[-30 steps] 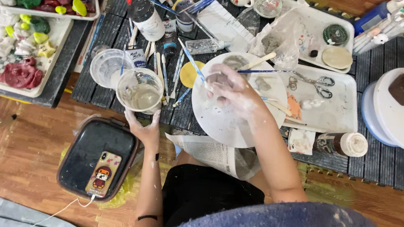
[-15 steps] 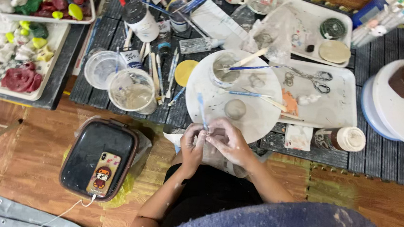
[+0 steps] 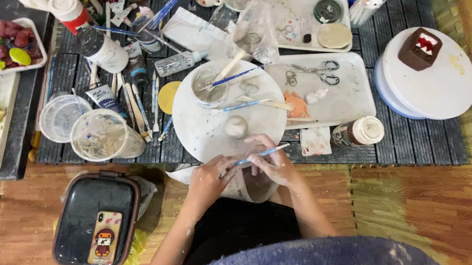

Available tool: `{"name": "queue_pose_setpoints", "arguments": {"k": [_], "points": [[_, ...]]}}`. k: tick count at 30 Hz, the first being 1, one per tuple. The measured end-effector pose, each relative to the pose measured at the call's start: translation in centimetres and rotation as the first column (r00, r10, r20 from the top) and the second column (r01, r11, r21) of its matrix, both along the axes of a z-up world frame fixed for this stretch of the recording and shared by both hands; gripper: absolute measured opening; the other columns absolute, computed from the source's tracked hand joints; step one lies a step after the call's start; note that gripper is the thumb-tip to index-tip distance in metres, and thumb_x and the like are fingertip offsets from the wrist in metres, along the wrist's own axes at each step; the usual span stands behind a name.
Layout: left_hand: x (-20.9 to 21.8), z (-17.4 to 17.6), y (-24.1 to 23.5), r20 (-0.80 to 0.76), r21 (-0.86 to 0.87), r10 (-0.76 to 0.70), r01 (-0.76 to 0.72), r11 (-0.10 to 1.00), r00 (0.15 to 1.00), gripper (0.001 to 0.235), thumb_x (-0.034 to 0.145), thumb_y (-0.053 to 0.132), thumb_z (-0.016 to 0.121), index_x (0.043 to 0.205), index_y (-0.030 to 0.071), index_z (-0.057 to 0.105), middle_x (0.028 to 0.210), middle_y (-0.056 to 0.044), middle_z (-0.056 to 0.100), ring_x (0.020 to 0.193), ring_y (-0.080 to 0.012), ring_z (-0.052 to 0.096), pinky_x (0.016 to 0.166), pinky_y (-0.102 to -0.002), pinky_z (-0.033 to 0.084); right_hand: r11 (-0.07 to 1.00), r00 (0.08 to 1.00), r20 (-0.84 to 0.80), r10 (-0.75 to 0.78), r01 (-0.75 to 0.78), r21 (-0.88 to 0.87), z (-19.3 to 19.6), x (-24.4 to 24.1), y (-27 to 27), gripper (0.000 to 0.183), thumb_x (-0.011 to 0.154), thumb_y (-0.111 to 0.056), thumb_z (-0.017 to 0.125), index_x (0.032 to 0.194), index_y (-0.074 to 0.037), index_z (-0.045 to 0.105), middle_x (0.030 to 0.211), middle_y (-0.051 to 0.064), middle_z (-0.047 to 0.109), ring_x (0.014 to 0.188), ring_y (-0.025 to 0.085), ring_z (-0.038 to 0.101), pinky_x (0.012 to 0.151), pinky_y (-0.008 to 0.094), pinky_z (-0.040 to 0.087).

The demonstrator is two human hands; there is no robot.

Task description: The person shapes a lump of clay into a small rounded form on a rotating turntable. They use their hands to smooth and refine the surface, then use a small brush to apply a liquid to the clay.

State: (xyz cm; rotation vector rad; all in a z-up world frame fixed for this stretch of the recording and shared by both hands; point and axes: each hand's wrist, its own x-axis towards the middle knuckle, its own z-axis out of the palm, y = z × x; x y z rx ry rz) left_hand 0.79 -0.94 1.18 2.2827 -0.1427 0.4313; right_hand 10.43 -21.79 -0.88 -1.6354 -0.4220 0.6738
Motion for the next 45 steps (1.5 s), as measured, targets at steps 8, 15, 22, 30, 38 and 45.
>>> {"name": "queue_pose_setpoints", "arguments": {"k": [8, 15, 22, 30, 38, 45], "points": [[1.8, 0.0, 0.0, -0.018, -0.223, -0.066, 0.06, 0.973, 0.998, 0.019, 0.087, 0.013, 0.078, 0.106, 0.012, 0.079, 0.095, -0.008, 0.077, 0.077, -0.0242, 0.075, 0.066, -0.032, 0.058, 0.95, 0.983, -0.164, -0.079, 0.124, 0.286, -4.4, 0.7, -3.6, 0.014, 0.107, -0.015, 0.053, 0.109, -0.004, 0.061, 0.082, 0.007, 0.068, 0.065, 0.012, 0.064, 0.059, 0.024, 0.049], [3.4, -2.3, -1.2, -0.121, -0.407, 0.039, -0.085, 0.909, 0.992, 0.015, 0.086, 0.01, 0.08, 0.1, 0.007, 0.077, 0.083, -0.005, 0.072, 0.063, -0.0113, 0.066, 0.056, -0.026, 0.052, 0.872, 0.993, -0.092, -0.067, 0.103, 0.478, -4.0, 0.1, -2.8, 0.015, 0.11, -0.02, 0.053, 0.114, -0.007, 0.058, 0.087, 0.01, 0.07, 0.074, 0.015, 0.065, 0.06, 0.025, 0.048], [4.1, -3.4, -1.2, -0.02, -0.682, -0.106, 0.064, 0.729, 0.994, 0.006, 0.095, 0.002, 0.066, 0.099, -0.001, 0.063, 0.097, -0.008, 0.064, 0.07, -0.0097, 0.065, 0.06, -0.024, 0.055, 0.845, 0.98, -0.109, -0.168, 0.2, 0.495, -2.4, 0.3, -2.1, 0.018, 0.108, -0.025, 0.054, 0.114, -0.008, 0.057, 0.086, 0.011, 0.069, 0.074, 0.019, 0.067, 0.058, 0.028, 0.049], [5.0, -2.0, -1.4, -0.009, -0.736, -0.087, 0.053, 0.675, 0.996, 0.014, 0.098, 0.004, 0.061, 0.11, 0.0, 0.066, 0.101, -0.007, 0.07, 0.073, -0.0102, 0.065, 0.068, -0.025, 0.053, 0.724, 0.96, -0.209, -0.186, 0.278, 0.631, -2.4, 0.8, -1.5, 0.02, 0.108, -0.026, 0.057, 0.113, -0.007, 0.057, 0.09, 0.012, 0.069, 0.073, 0.02, 0.065, 0.059, 0.03, 0.047], [5.0, -1.3, -1.3, 0.018, -0.733, -0.056, 0.051, 0.678, 0.998, 0.015, 0.093, 0.004, 0.073, 0.107, 0.0, 0.069, 0.104, -0.007, 0.071, 0.072, -0.0106, 0.07, 0.063, -0.023, 0.055, 0.75, 0.97, -0.184, -0.162, 0.242, 0.616, -2.7, 0.5, -1.3, 0.013, 0.102, -0.019, 0.062, 0.108, -0.007, 0.059, 0.093, 0.014, 0.068, 0.076, 0.023, 0.066, 0.06, 0.031, 0.049], [4.7, 0.0, 0.3, 0.124, -0.474, 0.095, -0.025, 0.88, 0.988, 0.014, 0.079, 0.004, 0.079, 0.092, 0.004, 0.075, 0.085, -0.006, 0.074, 0.07, -0.0138, 0.068, 0.059, -0.025, 0.051, 0.748, 0.986, -0.134, -0.095, 0.16, 0.644, -3.0, 0.9, -0.5, 0.013, 0.105, -0.018, 0.063, 0.108, -0.005, 0.062, 0.101, 0.016, 0.067, 0.079, 0.021, 0.066, 0.061, 0.031, 0.051]]}}
